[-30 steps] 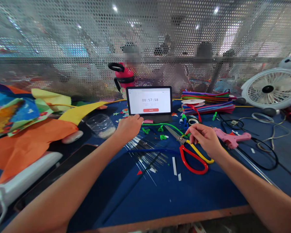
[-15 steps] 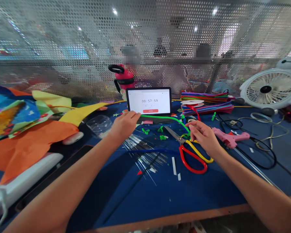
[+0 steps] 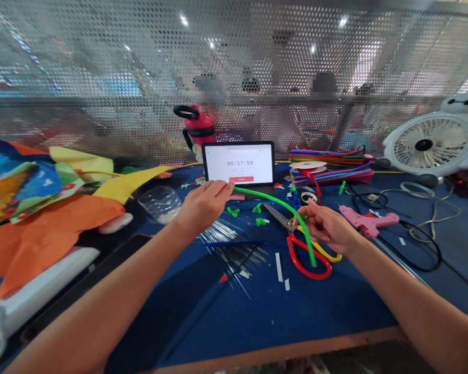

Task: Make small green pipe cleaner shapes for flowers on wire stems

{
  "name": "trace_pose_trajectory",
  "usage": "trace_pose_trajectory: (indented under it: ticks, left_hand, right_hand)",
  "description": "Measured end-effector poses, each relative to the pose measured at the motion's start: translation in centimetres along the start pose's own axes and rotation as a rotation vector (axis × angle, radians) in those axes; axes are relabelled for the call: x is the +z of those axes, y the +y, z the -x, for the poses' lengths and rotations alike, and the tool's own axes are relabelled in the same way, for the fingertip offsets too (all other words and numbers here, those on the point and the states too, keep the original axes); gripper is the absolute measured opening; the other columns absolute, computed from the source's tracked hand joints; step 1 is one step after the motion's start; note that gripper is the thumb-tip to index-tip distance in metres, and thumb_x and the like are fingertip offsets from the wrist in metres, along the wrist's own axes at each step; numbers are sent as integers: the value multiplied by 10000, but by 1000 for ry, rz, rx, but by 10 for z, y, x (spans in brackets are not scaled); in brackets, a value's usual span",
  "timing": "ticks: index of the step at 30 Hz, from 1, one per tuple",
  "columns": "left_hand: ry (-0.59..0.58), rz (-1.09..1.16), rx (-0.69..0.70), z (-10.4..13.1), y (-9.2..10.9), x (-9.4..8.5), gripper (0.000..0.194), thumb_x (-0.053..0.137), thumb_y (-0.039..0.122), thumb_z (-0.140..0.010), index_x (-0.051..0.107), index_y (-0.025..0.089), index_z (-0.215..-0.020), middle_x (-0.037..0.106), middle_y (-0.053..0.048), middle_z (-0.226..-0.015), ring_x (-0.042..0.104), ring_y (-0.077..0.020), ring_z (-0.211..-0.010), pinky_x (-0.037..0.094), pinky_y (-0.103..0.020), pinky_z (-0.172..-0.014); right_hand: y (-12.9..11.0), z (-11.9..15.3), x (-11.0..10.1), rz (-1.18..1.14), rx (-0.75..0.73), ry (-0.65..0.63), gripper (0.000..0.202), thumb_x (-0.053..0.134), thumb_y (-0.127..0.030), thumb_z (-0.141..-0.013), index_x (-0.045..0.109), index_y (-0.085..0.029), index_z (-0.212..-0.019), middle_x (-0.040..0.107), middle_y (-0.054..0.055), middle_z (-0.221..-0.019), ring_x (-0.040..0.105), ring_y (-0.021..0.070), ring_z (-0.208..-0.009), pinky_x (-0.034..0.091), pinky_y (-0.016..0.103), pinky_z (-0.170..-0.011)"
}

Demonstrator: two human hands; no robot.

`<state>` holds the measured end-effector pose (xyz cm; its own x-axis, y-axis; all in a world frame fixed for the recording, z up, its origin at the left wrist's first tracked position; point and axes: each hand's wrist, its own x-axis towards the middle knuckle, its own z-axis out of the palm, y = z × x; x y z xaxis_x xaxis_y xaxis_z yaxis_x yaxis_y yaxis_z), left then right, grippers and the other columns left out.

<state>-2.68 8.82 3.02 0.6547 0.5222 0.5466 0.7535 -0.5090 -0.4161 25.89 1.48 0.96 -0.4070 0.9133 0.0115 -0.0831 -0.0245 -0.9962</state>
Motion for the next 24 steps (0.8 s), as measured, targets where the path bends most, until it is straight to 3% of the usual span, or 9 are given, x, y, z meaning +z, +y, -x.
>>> trace_pose_trajectory:
  ticks: [4,7,11,14,17,20,24]
  left_hand:
    - [-84,-45,-33,0,-2,-3,381,275,139,-917,578,106,-1146,660,-142,-973,614,-233,-866,479,-349,-744]
    - [-145,-66,-95,-3,0,-7,372,293,194,-916,607,124,-1101,666,-144,-936,605,-262,-841,469,-369,-691]
    - [-84,37,-51,-8,16,-12,349,397,347,-895,618,130,-1056,649,-151,-1034,526,-332,-1027,441,-448,-804]
    - [-32,233,81,-11,41,-17,506,469,350,-875,405,102,-1310,485,-167,-1323,414,-293,-1224,345,-443,-1010]
    - [-90,403,174,-8,69,-23,610,503,324,-868,238,146,-1387,438,-149,-1370,354,-282,-1294,267,-483,-1078]
    - [-107,573,140,-1,91,-29,546,467,239,-883,230,153,-1366,535,-140,-1235,525,-225,-1132,446,-399,-949]
    - [75,540,113,8,104,-35,396,493,290,-862,357,135,-1200,560,-154,-1131,624,-200,-929,537,-268,-639]
  right_hand:
    - [0,0,-6,7,39,-131,345,546,-461,-828,588,-141,-705,401,-71,-452,213,19,-339,118,191,-357]
    - [2,0,-5,31,25,-129,283,568,-399,-836,573,-145,-712,404,-73,-455,281,17,-350,130,178,-361]
    - [5,0,0,57,4,-116,293,539,-379,-860,591,-136,-705,479,-43,-531,377,19,-397,199,169,-376]
    - [8,1,5,30,38,-163,292,564,-369,-849,583,-132,-679,499,-36,-562,410,15,-407,218,161,-378]
    - [9,3,9,4,58,-214,302,576,-375,-843,583,-127,-672,503,-37,-539,435,16,-401,240,149,-376]
    - [11,3,12,-46,56,-235,298,576,-378,-845,589,-123,-690,520,-33,-505,468,27,-398,276,139,-382]
    - [12,1,15,-180,28,-172,261,577,-370,-845,586,-133,-736,580,-17,-539,522,45,-435,335,134,-410]
